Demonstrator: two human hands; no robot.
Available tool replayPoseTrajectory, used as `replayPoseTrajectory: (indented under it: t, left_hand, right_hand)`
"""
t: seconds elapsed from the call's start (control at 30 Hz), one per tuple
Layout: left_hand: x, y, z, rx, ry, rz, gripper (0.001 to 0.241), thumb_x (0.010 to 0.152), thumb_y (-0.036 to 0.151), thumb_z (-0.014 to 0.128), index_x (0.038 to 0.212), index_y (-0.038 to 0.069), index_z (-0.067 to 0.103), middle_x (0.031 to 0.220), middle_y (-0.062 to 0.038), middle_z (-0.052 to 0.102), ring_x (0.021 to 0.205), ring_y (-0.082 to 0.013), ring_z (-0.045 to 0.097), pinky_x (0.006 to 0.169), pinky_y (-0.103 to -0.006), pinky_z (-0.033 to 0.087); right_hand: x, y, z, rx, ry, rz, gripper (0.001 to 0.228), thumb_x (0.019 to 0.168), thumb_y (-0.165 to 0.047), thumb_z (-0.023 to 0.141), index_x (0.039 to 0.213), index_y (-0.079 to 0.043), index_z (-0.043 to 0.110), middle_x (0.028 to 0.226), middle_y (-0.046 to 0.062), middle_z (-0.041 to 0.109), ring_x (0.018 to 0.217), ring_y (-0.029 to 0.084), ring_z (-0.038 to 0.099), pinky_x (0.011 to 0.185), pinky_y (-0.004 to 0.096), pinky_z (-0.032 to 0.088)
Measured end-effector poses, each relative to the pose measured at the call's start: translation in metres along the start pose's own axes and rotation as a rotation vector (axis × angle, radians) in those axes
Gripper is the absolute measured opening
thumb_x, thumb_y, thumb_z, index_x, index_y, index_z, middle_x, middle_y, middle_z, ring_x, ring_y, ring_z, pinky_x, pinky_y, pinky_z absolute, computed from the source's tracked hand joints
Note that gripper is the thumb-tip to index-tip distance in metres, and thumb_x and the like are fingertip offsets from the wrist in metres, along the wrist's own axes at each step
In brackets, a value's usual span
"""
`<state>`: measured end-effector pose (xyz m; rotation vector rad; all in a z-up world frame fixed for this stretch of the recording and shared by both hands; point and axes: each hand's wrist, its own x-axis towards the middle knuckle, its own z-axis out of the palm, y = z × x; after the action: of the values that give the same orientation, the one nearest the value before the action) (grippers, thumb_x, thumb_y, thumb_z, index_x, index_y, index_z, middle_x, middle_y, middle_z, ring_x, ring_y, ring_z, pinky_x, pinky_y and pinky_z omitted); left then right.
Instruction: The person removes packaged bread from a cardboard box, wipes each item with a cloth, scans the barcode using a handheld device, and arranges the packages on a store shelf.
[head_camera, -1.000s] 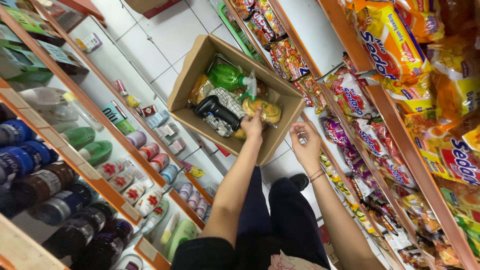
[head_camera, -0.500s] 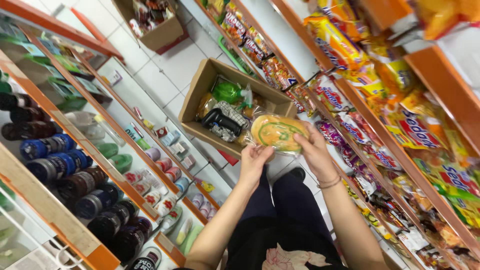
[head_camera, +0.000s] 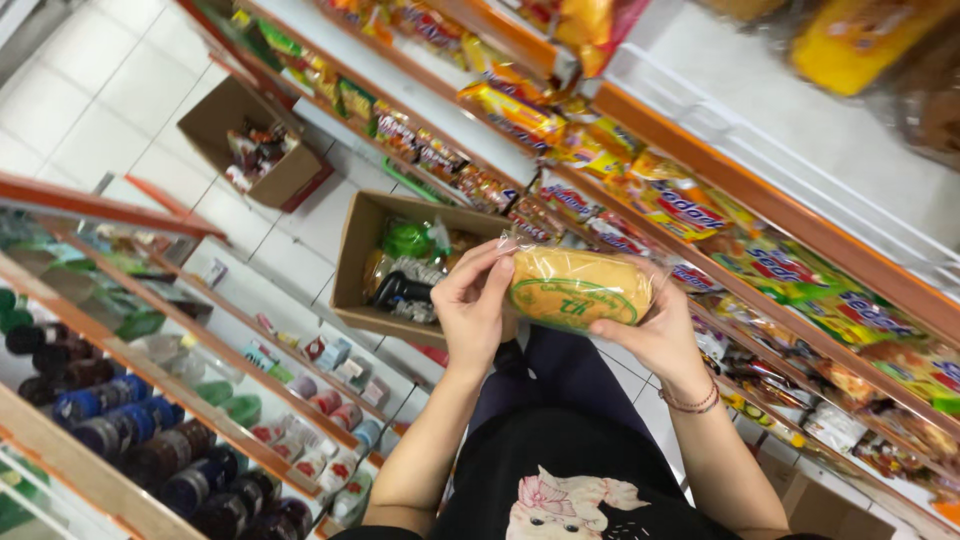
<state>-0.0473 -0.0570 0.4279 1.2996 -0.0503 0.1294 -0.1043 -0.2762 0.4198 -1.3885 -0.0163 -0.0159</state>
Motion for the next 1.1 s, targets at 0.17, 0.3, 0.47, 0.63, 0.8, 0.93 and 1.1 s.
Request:
replayPoseTrajectory:
  t: [0.17, 0.3, 0.47, 0.63, 0.8, 0.93, 1.1]
  left_hand:
    - [0.004, 0.018, 0.035, -0.025, 0.003, 0.018, 0.014, 0.096, -0.001, 0.069, 0.106, -0.009, 0.074, 0.109, -0.012, 0.075, 0.100, -0.0160, 0.069, 0.093, -0.0278, 0.054]
    - [0.005, 0.017, 0.054, -0.154, 0.012, -0.031, 0.011, 0.098, -0.002, 0.069, 0.101, -0.011, 0.074, 0.100, -0.012, 0.075, 0.091, -0.0149, 0.067, 0.086, -0.0274, 0.053]
    - [0.016, 0.019, 0.072, -0.174, -0.020, -0.071, 0.012, 0.099, -0.001, 0.068, 0.103, -0.009, 0.075, 0.102, -0.012, 0.074, 0.093, -0.0155, 0.066, 0.088, -0.0285, 0.052]
    - [0.035, 0.046, 0.081, -0.083, -0.509, 0.101, 0.060, 0.086, 0.000, 0.076, 0.142, -0.002, 0.054, 0.140, -0.007, 0.054, 0.128, -0.0147, 0.056, 0.109, -0.0301, 0.047]
    - [0.044, 0.057, 0.116, -0.027, -0.579, -0.083, 0.088, 0.081, 0.000, 0.082, 0.157, 0.001, 0.038, 0.140, -0.009, 0.059, 0.121, -0.0163, 0.062, 0.099, -0.0328, 0.052]
    - [0.054, 0.056, 0.139, 0.100, -0.574, 0.044, 0.094, 0.077, -0.001, 0.083, 0.156, 0.003, 0.033, 0.123, -0.009, 0.067, 0.114, -0.0150, 0.064, 0.104, -0.0305, 0.049]
    - [0.061, 0.041, 0.155, -0.086, -0.675, -0.111, 0.068, 0.079, -0.010, 0.082, 0.138, -0.001, 0.049, 0.128, -0.010, 0.066, 0.117, -0.0169, 0.065, 0.100, -0.0332, 0.054]
  right_hand:
    - [-0.015, -0.023, -0.019, -0.044, 0.117, 0.116, 0.064, 0.074, 0.001, 0.086, 0.133, 0.002, 0.059, 0.112, 0.007, 0.073, 0.095, 0.013, 0.067, 0.078, 0.030, 0.057]
    - [-0.014, -0.033, -0.033, -0.008, 0.137, 0.023, 0.055, 0.077, 0.000, 0.085, 0.126, 0.003, 0.062, 0.113, 0.006, 0.075, 0.101, 0.013, 0.071, 0.089, 0.029, 0.059]
    - [-0.010, -0.045, -0.047, 0.013, 0.172, -0.032, 0.047, 0.081, 0.001, 0.083, 0.124, 0.003, 0.065, 0.114, 0.009, 0.075, 0.102, 0.013, 0.070, 0.093, 0.030, 0.058]
    - [-0.002, -0.063, -0.058, 0.039, 0.333, -0.142, 0.055, 0.081, 0.003, 0.080, 0.132, 0.002, 0.059, 0.121, 0.008, 0.069, 0.111, 0.015, 0.067, 0.099, 0.032, 0.055]
    - [0.004, -0.081, -0.074, 0.033, 0.443, -0.324, 0.067, 0.084, 0.009, 0.077, 0.143, -0.001, 0.045, 0.132, 0.009, 0.059, 0.124, 0.017, 0.060, 0.106, 0.032, 0.053]
    - [0.001, -0.092, -0.090, 0.035, 0.454, -0.396, 0.068, 0.084, 0.010, 0.075, 0.144, -0.001, 0.044, 0.139, 0.010, 0.055, 0.129, 0.018, 0.058, 0.110, 0.034, 0.051]
    - [0.011, -0.090, -0.097, 0.267, 0.535, -0.584, 0.059, 0.095, 0.011, 0.073, 0.144, -0.002, 0.043, 0.138, 0.012, 0.056, 0.125, 0.021, 0.060, 0.110, 0.037, 0.051]
